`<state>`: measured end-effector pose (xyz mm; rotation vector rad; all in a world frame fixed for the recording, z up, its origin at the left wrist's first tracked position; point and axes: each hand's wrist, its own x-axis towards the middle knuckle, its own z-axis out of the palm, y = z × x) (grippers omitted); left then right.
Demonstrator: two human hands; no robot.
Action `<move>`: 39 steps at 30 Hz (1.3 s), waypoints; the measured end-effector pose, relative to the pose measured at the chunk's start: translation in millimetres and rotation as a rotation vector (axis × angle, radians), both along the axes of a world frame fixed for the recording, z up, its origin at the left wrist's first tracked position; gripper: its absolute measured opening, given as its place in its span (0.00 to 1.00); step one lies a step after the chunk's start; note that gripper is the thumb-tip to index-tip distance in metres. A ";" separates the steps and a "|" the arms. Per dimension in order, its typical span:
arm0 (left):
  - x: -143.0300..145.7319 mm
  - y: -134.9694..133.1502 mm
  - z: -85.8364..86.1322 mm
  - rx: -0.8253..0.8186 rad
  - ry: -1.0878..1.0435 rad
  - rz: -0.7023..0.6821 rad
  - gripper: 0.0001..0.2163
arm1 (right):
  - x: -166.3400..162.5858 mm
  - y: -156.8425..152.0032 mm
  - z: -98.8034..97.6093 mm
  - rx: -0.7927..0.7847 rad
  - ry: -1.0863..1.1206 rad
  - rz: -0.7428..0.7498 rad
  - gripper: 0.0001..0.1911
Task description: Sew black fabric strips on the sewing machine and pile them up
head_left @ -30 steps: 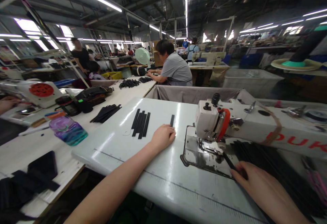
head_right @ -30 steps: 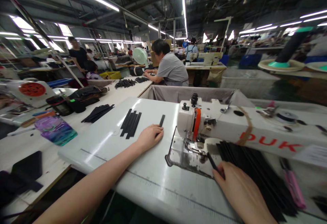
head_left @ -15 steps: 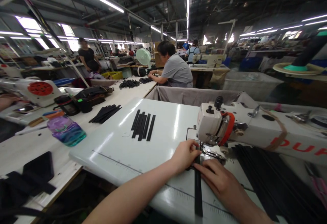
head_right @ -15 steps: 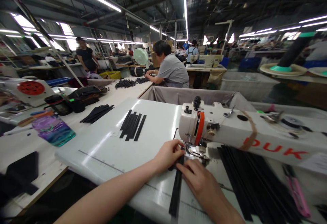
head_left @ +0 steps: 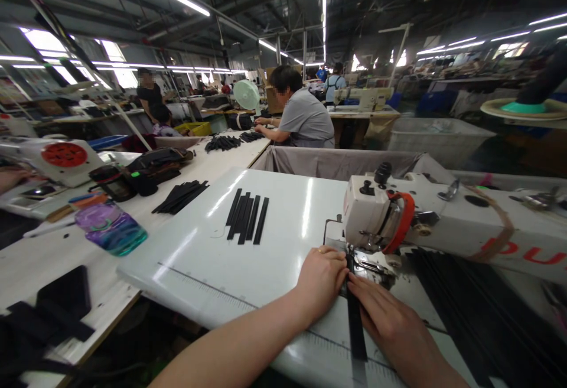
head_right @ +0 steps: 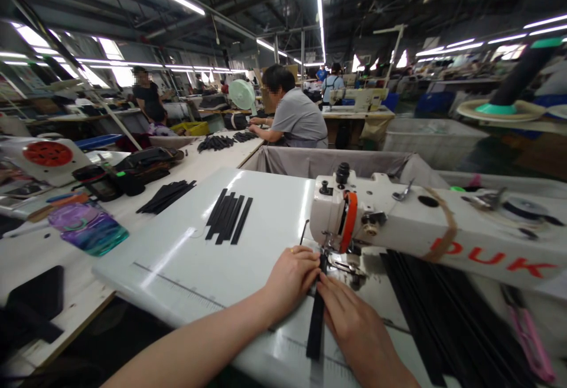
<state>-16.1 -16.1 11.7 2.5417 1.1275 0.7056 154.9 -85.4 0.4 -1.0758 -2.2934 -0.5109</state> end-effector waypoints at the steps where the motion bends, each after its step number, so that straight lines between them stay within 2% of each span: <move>1: 0.1 0.6 0.1 -0.004 -0.012 -0.013 0.07 | 0.0 0.3 -2.9 0.004 -0.001 -0.017 0.17; 5: -0.4 1.6 -0.1 0.010 -0.032 -0.027 0.07 | -1.2 1.5 -8.3 0.006 -0.011 -0.021 0.16; 12: 3.1 0.4 -3.9 0.034 0.009 0.004 0.08 | -1.7 1.7 -4.4 -0.012 0.033 -0.033 0.17; 18: 4.7 0.0 0.5 0.019 0.091 0.001 0.09 | -1.5 1.6 -4.0 -0.048 0.043 -0.024 0.17; 23: 9.9 2.2 -6.5 0.007 0.122 0.018 0.10 | -2.3 1.3 -3.1 -0.074 0.040 -0.027 0.17; 29: 11.4 1.7 -10.8 0.003 0.106 0.044 0.11 | -2.8 1.3 -2.9 -0.037 0.017 -0.035 0.17; 39: 11.3 6.4 -10.9 -0.007 0.084 0.010 0.10 | -1.5 2.0 -3.2 -0.082 0.051 -0.016 0.17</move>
